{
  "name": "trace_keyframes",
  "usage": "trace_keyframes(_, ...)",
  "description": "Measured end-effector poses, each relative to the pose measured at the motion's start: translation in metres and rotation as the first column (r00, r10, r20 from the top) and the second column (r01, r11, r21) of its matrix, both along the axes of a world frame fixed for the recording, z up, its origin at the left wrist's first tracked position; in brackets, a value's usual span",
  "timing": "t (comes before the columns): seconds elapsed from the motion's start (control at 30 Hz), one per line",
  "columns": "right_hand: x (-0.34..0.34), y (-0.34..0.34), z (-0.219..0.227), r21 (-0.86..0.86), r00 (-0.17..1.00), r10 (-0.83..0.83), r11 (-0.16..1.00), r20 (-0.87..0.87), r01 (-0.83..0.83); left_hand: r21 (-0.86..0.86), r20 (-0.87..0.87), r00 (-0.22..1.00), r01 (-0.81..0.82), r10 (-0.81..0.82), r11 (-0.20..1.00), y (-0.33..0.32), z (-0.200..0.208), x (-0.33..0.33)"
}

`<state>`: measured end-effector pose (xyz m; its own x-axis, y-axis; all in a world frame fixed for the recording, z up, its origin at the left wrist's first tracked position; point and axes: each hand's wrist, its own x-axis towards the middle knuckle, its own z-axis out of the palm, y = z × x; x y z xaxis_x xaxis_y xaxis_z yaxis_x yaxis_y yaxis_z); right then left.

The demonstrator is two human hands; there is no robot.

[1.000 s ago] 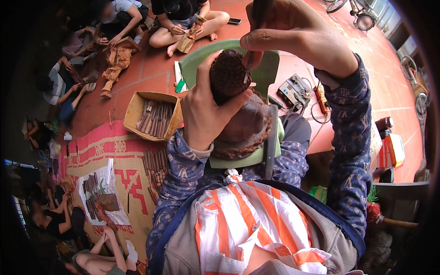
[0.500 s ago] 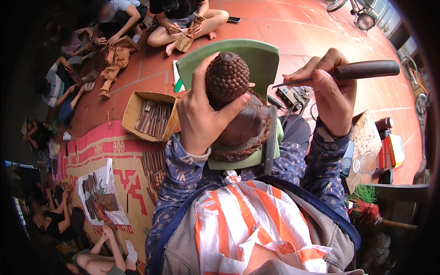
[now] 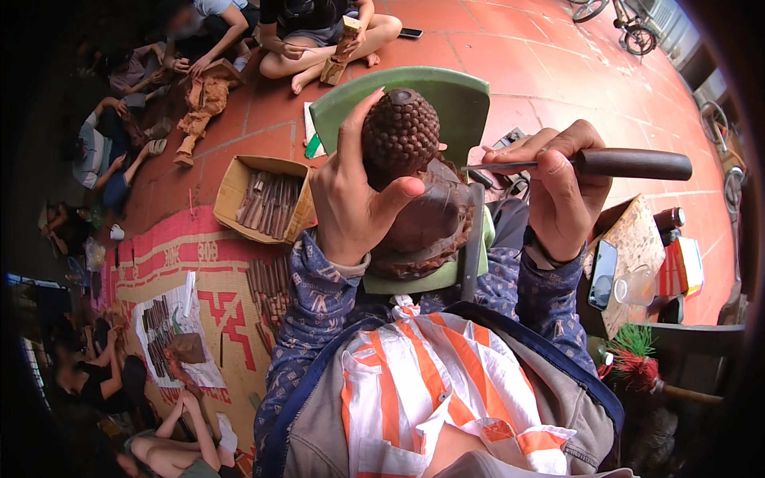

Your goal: The person carves a small, round wooden object using a chisel and mallet. They hold the object in their left hand and strike the chisel with the mallet in their right hand to shape the surface.

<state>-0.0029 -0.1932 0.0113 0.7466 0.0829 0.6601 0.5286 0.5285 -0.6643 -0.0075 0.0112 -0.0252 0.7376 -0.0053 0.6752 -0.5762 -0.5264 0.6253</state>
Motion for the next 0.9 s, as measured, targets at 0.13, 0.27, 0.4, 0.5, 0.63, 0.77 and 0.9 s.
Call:
trace_keyframes(0.13,0.0,0.017,-0.005,-0.117,0.97,-0.207,0.968,0.127,0.222,0.046,0.036,0.997,-0.064,0.062,0.997,-0.006,0.005,-0.002)
trace_keyframes(0.27,-0.002,0.032,-0.01,-0.064,0.969,-0.213,0.973,0.124,0.222,0.044,0.031,0.998,-0.056,0.055,0.997,-0.007,0.007,-0.003)
trace_keyframes(0.4,-0.001,0.037,-0.011,-0.066,0.962,-0.211,0.972,0.173,0.225,0.033,0.044,0.998,-0.049,0.047,0.998,-0.006,0.005,-0.002)
trace_keyframes(0.5,-0.001,0.037,-0.012,-0.1,0.95,-0.233,0.961,0.209,0.258,0.037,0.056,0.997,-0.052,0.05,0.998,-0.006,0.006,-0.002)
trace_keyframes(0.63,-0.004,0.036,-0.013,-0.15,0.921,-0.269,0.936,0.282,0.319,0.048,0.05,0.997,-0.058,0.056,0.997,-0.006,0.006,-0.002)
trace_keyframes(0.77,-0.006,0.036,-0.01,0.001,0.997,-0.07,0.998,0.012,0.07,0.045,0.08,0.996,-0.049,0.045,0.998,-0.004,0.003,-0.001)
trace_keyframes(0.9,-0.002,0.031,-0.009,-0.064,0.993,-0.116,0.991,0.006,0.116,0.055,0.084,0.995,-0.06,0.055,0.997,-0.004,0.004,0.0)
